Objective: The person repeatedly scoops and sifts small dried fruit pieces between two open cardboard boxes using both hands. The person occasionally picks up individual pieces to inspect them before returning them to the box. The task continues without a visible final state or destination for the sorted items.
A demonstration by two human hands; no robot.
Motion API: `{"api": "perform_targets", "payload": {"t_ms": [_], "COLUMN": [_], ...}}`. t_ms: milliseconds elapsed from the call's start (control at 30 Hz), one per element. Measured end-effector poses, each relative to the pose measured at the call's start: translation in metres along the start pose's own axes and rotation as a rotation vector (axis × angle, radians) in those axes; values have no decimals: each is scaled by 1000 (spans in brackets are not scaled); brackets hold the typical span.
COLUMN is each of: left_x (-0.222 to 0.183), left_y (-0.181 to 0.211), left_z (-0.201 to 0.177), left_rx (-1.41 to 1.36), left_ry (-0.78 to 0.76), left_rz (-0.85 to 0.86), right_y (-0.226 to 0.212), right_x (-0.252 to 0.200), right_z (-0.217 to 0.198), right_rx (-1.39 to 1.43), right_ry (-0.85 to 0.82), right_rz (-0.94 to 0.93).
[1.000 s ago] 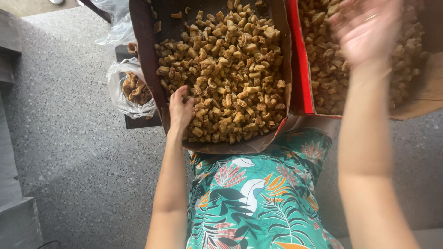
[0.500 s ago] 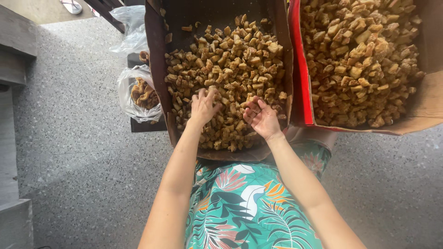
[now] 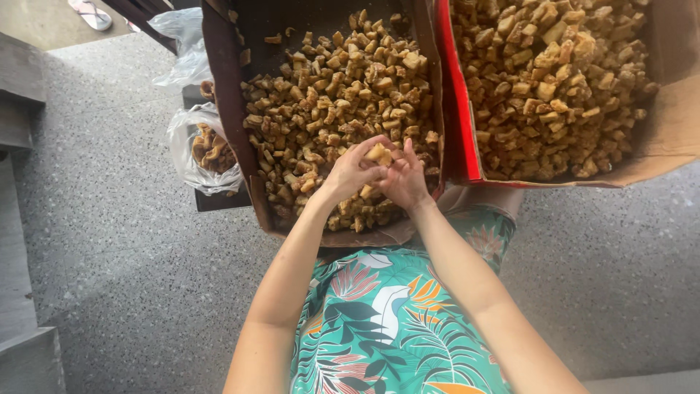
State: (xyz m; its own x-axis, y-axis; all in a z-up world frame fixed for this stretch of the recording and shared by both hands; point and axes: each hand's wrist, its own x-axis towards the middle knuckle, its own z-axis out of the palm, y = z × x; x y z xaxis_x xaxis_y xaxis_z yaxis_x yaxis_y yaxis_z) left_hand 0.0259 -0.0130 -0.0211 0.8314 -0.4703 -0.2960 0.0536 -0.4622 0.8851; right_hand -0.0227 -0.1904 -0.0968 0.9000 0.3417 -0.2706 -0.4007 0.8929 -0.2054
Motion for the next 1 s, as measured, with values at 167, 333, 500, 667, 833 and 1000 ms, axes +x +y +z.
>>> {"api": "perform_targets", "payload": {"t_ms": [167, 333, 500, 667, 833, 1000], "left_x": [8, 2, 1, -1, -27, -30], "left_y": [3, -5, 20, 21, -18, -35], "left_z": [1, -10, -3, -18, -61, -46], "left_rx": [-223, -685, -752, 49, 525, 862], "left_ry": [61, 171, -33, 178, 140, -105], "left_rz": [-167, -138, -90, -79, -162, -412], "right_y": [-1, -3, 0, -1, 1, 1], "right_x": [-3, -5, -5, -1, 9, 9], "right_z": [6, 17, 24, -3, -44, -42], "right_rx": [95, 147, 89, 34, -40, -1], "right_ry": [12, 29, 46, 118, 162, 122], "right_rz": [2, 32, 25, -29, -87, -62]}}
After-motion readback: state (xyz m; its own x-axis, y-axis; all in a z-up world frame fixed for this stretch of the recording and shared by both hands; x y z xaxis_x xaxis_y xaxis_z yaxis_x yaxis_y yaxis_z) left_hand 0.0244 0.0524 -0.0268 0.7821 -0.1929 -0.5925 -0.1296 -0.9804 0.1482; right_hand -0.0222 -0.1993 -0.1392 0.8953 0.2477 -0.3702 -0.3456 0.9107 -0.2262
